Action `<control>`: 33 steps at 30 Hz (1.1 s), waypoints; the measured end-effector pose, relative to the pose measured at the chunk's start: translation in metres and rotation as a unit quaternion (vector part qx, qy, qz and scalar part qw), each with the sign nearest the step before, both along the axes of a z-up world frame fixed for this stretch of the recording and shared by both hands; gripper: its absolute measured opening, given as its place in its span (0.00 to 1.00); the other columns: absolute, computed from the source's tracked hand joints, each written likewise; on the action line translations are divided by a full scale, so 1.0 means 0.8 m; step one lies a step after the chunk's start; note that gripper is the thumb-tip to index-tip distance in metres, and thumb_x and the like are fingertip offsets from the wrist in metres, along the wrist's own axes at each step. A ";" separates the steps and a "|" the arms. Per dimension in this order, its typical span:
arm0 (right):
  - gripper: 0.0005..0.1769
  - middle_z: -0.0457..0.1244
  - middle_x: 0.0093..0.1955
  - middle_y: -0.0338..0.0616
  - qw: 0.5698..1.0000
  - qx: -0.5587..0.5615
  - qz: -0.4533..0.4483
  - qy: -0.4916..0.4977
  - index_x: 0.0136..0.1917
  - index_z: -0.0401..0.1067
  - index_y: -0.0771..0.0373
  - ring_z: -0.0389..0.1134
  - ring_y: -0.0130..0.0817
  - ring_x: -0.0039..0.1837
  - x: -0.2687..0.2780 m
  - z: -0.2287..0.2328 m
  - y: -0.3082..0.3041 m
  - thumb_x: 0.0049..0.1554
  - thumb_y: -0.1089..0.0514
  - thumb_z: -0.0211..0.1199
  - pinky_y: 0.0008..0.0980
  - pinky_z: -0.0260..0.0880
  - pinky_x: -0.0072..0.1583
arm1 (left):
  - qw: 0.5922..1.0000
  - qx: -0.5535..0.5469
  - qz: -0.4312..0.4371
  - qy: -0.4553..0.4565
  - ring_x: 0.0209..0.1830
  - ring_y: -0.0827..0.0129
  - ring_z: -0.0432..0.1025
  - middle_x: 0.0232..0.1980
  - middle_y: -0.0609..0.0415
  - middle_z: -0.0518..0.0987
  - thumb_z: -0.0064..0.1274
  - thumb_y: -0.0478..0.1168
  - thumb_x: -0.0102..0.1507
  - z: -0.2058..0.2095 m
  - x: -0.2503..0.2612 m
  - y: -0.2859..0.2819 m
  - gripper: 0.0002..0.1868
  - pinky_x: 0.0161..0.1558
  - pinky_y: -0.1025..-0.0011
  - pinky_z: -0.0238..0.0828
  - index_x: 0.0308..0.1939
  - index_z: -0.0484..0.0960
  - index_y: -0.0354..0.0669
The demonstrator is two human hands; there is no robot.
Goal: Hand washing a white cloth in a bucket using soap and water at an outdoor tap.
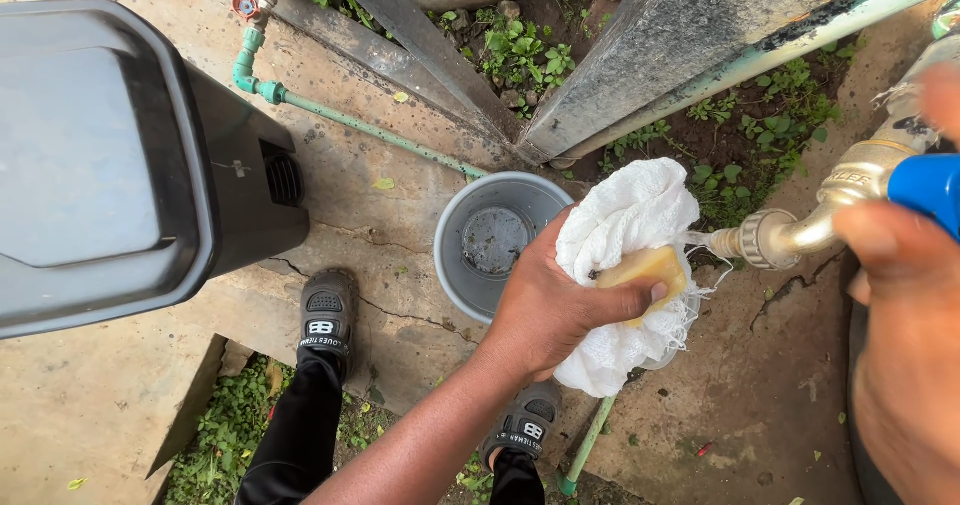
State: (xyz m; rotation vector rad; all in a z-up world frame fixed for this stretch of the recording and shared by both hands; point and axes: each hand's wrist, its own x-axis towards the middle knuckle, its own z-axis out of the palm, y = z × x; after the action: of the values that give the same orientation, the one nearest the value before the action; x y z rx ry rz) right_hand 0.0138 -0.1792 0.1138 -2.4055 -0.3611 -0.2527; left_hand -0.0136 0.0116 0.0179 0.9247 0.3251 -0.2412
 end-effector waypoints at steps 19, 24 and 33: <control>0.25 0.53 0.71 0.64 0.986 0.168 -0.013 -0.012 0.64 0.55 0.71 0.53 0.55 0.75 -0.036 -0.095 0.125 0.57 0.66 0.61 0.49 0.54 0.72 | 0.958 -0.248 0.088 0.115 0.52 0.66 0.76 0.53 0.51 0.81 0.49 0.42 0.68 0.003 0.042 -0.012 0.19 0.53 0.65 0.77 0.62 0.72 0.42; 0.23 0.57 0.70 0.54 0.942 0.299 -0.121 0.096 0.66 0.58 0.67 0.62 0.39 0.66 0.014 -0.143 0.088 0.61 0.63 0.61 0.37 0.67 0.68 | 0.985 -0.118 0.114 0.057 0.53 0.67 0.75 0.56 0.48 0.80 0.50 0.31 0.67 -0.064 0.014 -0.052 0.21 0.54 0.69 0.74 0.66 0.71 0.35; 0.20 0.52 0.68 0.60 0.993 0.104 -0.057 -0.007 0.58 0.62 0.69 0.58 0.49 0.68 0.000 -0.129 0.103 0.54 0.67 0.62 0.46 0.61 0.67 | 0.987 -0.118 0.079 0.073 0.53 0.66 0.76 0.58 0.46 0.80 0.42 0.29 0.67 -0.049 0.045 -0.030 0.23 0.56 0.68 0.74 0.67 0.71 0.35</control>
State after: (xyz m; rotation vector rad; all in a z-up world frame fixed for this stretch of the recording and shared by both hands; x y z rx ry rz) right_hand 0.0136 -0.0970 0.0106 -2.2227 -0.1945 -0.3416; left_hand 0.0227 -0.0123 -0.0210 0.6449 0.4926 -0.1976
